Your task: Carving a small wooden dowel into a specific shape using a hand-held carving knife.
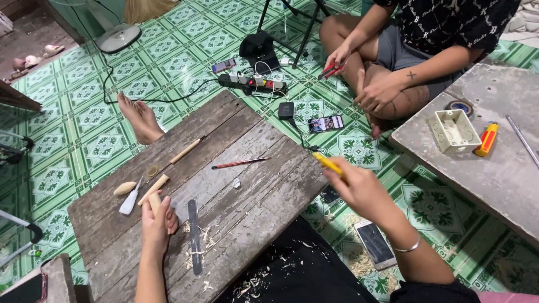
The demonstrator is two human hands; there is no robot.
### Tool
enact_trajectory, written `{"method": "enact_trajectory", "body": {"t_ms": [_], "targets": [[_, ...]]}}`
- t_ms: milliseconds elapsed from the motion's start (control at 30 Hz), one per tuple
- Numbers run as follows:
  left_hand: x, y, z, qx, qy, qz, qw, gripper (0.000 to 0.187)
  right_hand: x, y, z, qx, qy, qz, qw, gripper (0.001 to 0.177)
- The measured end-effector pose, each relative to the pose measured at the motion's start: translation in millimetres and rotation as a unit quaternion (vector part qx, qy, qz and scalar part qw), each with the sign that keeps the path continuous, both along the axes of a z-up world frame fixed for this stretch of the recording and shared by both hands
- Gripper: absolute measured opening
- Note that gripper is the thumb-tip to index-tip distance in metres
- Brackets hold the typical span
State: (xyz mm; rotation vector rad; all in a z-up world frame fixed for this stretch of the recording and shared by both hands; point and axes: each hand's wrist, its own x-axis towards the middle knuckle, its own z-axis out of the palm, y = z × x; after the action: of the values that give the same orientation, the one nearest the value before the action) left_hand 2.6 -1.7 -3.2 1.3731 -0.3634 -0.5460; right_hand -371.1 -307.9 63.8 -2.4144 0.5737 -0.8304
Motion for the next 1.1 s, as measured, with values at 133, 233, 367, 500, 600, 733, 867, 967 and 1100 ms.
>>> {"method": "enact_trajectory", "body": {"t_ms": [133, 233, 367, 500, 600, 733, 867, 967, 1100], "targets": [[-1.6, 1.2, 0.6, 0.008, -0.002, 0.001, 1.000, 0.037, 19.6, 3.6, -34.3, -0.008, 0.039, 0.089, 0.995, 0.024], [-0.7, 0.4, 0.0, 0.003, -0.004, 0.000, 1.000, 0.036, 24.0, 18.3, -33.2, -0.031, 0.028, 0.128, 0.991, 0.021], [-1.0, 1.9, -0.8, -0.008, -0.006, -0.007, 1.000, 0.036, 28.8, 31.7, -43.5, -0.026, 0.052, 0.157, 0.986, 0.025], [-0.9, 1.0, 0.2, 0.008, -0.005, -0.001, 1.000, 0.036, 35.5, 45.0, -57.2, -0.015, 0.051, 0.198, 0.979, 0.024], [-1.5, 2.2, 0.4, 0.007, -0.006, -0.001, 1.000, 0.036, 39.9, 56.9, -73.1, -0.014, 0.050, 0.235, 0.971, 0.022], [-4.1, 1.0, 3.5, 0.009, -0.002, 0.000, 1.000, 0.035, 40.7, 73.5, -76.2, 0.013, 0.052, 0.286, 0.957, 0.019], [-4.5, 0.3, 3.7, 0.013, -0.009, -0.003, 1.000, 0.038, 38.9, 85.3, -90.3, -0.006, 0.078, 0.284, 0.956, 0.022], [-4.3, 0.3, 3.4, 0.010, -0.008, -0.001, 1.000, 0.036, 36.5, 94.7, -81.1, 0.070, 0.078, 0.296, 0.949, 0.019], [-4.6, -0.5, 3.6, 0.016, -0.014, 0.001, 1.000, 0.037, 37.7, 103.6, -88.6, 0.093, 0.072, 0.330, 0.937, 0.021]]}}
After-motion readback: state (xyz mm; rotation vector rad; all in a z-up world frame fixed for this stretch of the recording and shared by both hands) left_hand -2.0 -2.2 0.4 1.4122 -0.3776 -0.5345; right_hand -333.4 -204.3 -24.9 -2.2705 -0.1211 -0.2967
